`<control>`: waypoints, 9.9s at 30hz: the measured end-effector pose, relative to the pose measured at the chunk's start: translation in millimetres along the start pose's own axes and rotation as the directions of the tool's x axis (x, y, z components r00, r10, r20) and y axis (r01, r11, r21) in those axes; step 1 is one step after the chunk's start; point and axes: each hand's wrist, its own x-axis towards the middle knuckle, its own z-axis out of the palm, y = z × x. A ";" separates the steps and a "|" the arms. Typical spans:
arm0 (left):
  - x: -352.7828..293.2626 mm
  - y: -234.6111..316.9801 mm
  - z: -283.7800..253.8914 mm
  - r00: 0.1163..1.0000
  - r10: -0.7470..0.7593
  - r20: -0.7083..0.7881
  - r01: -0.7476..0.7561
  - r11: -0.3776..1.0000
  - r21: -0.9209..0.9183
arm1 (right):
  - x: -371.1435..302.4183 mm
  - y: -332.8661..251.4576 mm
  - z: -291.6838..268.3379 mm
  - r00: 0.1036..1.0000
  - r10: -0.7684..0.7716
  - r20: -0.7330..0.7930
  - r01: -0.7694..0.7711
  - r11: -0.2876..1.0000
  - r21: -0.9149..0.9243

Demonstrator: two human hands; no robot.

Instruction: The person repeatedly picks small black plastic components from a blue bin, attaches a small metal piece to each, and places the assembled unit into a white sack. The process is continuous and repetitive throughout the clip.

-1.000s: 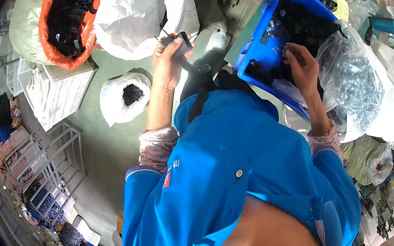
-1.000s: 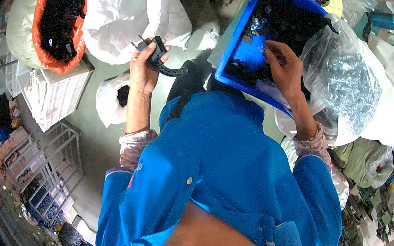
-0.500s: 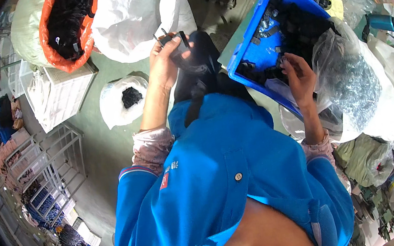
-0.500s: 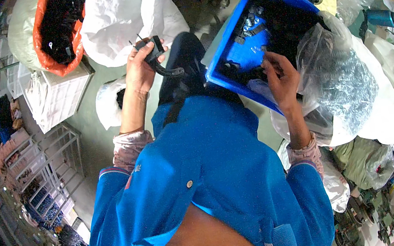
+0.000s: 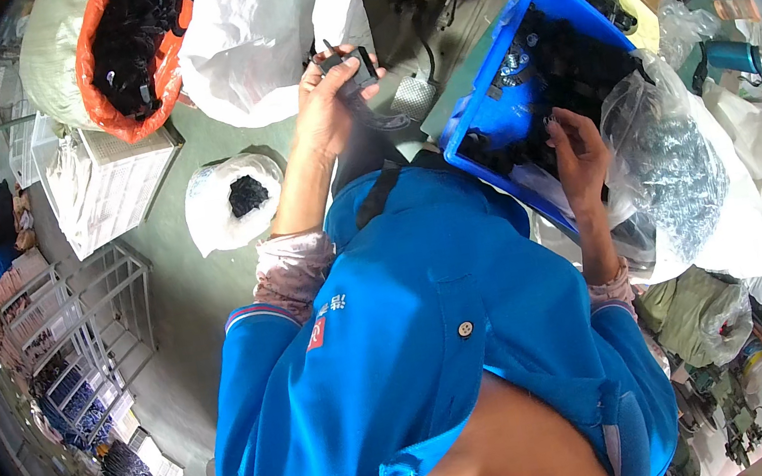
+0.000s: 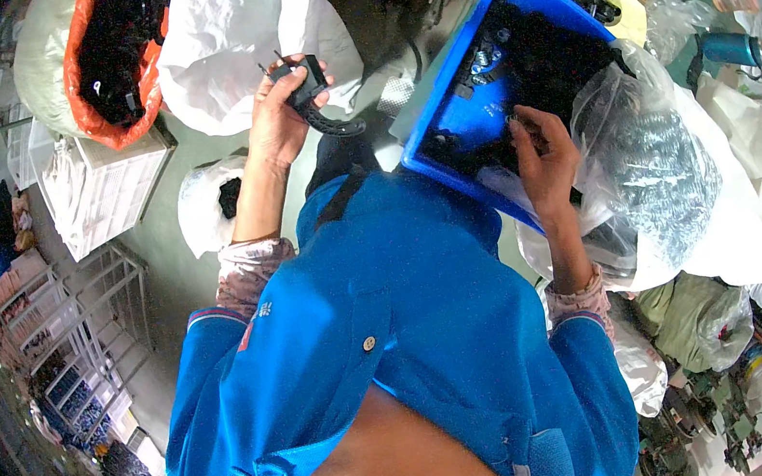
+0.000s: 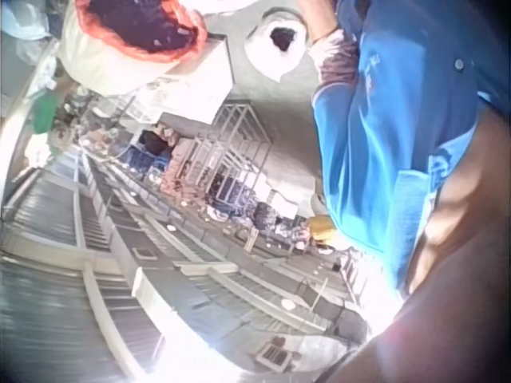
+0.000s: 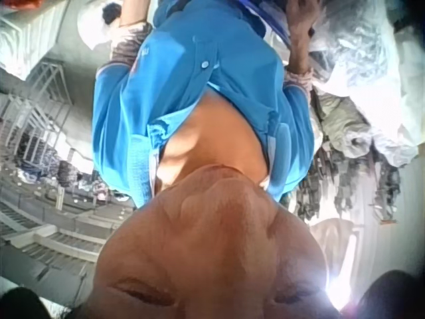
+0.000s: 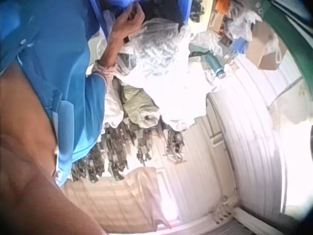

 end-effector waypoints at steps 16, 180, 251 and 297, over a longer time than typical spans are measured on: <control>21.4 40.6 12.2 0.892 0.080 0.444 -0.310 0.823 0.475 | 84.9 -113.9 116.7 0.951 -0.082 0.298 -0.052 0.908 0.415; 207.7 183.6 14.8 0.320 -0.047 0.946 -0.947 -0.010 0.320 | 210.4 -125.4 216.2 0.910 -0.399 -0.108 0.411 0.904 0.117; 252.5 324.1 -311.6 0.754 0.336 0.565 -0.430 -0.398 0.810 | 187.8 -95.9 257.6 0.937 -0.132 -0.323 0.167 0.982 0.085; 67.1 -27.3 91.1 0.731 -0.429 0.530 0.293 0.899 0.325 | 55.2 125.7 58.5 0.951 0.249 0.181 -0.029 0.657 -0.753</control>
